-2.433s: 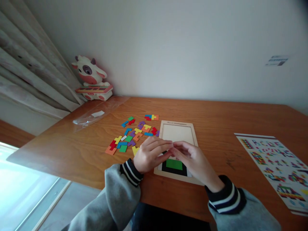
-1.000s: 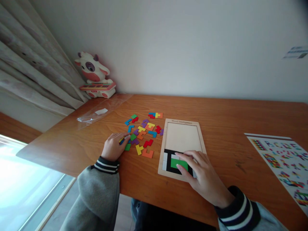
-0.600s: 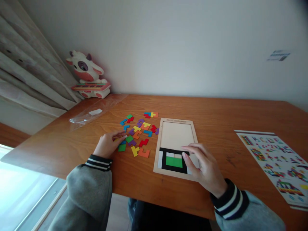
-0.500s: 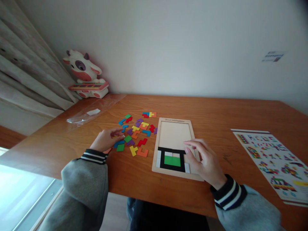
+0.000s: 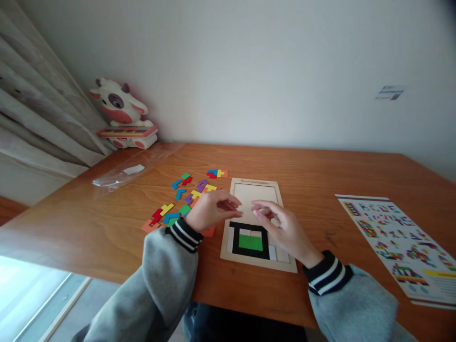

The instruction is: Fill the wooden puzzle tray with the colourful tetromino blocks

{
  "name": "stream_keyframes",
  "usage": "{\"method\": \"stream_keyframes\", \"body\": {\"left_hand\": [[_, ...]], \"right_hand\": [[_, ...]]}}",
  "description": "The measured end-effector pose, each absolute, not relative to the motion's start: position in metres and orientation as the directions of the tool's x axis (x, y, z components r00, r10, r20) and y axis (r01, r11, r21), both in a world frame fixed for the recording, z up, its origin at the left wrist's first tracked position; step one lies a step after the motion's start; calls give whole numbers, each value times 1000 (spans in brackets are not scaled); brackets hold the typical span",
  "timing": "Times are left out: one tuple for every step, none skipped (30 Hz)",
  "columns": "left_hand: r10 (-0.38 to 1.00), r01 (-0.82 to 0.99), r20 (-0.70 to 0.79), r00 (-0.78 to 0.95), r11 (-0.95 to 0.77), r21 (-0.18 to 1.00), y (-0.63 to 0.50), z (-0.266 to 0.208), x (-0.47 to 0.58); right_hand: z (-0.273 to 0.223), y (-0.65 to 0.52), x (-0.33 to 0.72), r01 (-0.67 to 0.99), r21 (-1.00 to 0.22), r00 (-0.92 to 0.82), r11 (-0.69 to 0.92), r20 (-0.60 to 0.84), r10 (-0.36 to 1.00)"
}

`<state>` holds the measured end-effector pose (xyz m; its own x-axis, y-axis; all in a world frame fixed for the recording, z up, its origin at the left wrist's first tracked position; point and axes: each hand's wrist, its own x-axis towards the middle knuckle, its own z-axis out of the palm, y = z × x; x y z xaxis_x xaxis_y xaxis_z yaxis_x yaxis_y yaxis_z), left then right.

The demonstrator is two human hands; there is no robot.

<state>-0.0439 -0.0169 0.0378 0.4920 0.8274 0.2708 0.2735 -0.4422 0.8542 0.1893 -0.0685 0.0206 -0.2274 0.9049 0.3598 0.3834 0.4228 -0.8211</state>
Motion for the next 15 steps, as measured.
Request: {"method": "stream_keyframes", "body": {"left_hand": [[774, 218, 305, 554, -488, 845, -17, 37, -31], [723, 179, 351, 594, -545, 819, -17, 35, -20], [681, 153, 389, 620, -591, 792, -17, 33, -13], [650, 135, 422, 632, -628, 767, -17, 30, -8], [634, 123, 446, 632, -650, 749, -17, 28, -6], [629, 115, 459, 627, -658, 744, -17, 25, -5], [631, 107, 465, 621, -656, 747, -17, 23, -6], [633, 104, 464, 619, -652, 751, -17, 21, -8], [632, 109, 462, 622, -654, 748, -16, 19, -10], [625, 124, 463, 629, -669, 733, -15, 17, -14], [610, 151, 469, 638, -697, 701, -14, 16, -18], [590, 185, 480, 649, -735, 653, -13, 14, -23], [566, 222, 493, 660, -775, 592, -12, 13, -27], [542, 255, 506, 670, -809, 530, -11, 12, -31], [522, 282, 517, 678, -835, 473, -11, 11, -35]], "right_hand": [[21, -68, 189, 374, -828, -234, 417, 351, 907], [20, -68, 190, 374, -830, -234, 414, 347, 908], [18, -69, 192, 379, -828, -230, 412, 348, 909], [16, -70, 194, 386, -825, -224, 413, 350, 909], [14, -71, 196, 394, -819, -223, 417, 355, 908], [13, -73, 198, 404, -811, -225, 423, 360, 905], [11, -75, 200, 416, -801, -228, 430, 365, 903], [11, -76, 201, 434, -790, -227, 434, 371, 901], [11, -78, 202, 456, -775, -222, 437, 377, 899], [11, -81, 202, 482, -757, -215, 441, 386, 897], [11, -83, 202, 507, -738, -207, 445, 396, 894], [11, -86, 201, 529, -721, -202, 448, 405, 892], [11, -89, 201, 547, -704, -206, 452, 411, 888], [10, -93, 200, 561, -689, -216, 459, 413, 885], [9, -96, 199, 573, -675, -229, 464, 412, 882]]}}
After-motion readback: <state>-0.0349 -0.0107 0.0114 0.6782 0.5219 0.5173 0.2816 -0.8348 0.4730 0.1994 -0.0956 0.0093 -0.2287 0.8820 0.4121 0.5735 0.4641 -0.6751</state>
